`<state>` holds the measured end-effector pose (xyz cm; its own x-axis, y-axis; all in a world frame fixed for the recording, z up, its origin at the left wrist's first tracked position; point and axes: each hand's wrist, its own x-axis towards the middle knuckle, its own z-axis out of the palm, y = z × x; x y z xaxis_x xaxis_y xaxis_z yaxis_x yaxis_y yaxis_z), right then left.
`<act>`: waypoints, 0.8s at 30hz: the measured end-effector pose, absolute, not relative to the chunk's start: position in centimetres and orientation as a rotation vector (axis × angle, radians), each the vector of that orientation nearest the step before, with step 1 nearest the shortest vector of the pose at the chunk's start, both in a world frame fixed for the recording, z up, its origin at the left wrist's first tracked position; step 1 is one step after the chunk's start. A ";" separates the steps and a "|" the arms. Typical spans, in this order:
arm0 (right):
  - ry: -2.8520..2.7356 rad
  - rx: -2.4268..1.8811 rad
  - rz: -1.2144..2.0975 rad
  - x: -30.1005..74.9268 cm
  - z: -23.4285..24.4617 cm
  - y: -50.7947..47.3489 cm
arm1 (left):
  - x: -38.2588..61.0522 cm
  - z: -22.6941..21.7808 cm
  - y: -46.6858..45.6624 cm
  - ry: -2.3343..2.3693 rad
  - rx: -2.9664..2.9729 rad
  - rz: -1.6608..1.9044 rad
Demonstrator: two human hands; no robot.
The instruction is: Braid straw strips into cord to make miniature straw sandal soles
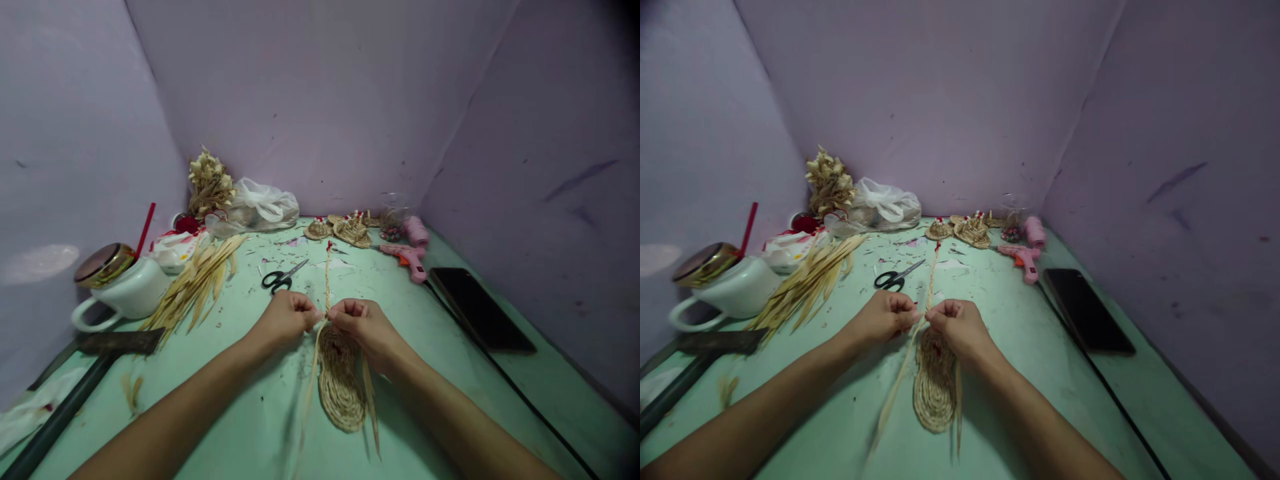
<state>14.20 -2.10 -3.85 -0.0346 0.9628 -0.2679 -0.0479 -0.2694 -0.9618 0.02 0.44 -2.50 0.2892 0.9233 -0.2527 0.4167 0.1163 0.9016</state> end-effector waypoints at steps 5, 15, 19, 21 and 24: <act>-0.987 -1.361 1.371 13.6 -4.8 -2.0 | 0.1 -1.4 -0.4 1.402 1.718 0.541; -0.703 -1.193 1.478 12.2 -4.6 -3.2 | 1.7 -1.8 -5.2 1.343 2.888 0.130; -0.708 -1.157 1.518 12.5 -4.5 -3.0 | 1.9 -1.4 -5.6 1.301 2.872 0.010; -0.739 -1.143 1.501 12.7 -4.6 -2.8 | 1.6 -0.5 -5.3 1.321 2.708 0.060; -0.742 -1.131 1.502 12.9 -4.7 -2.7 | 0.5 1.0 -4.1 1.488 2.422 0.322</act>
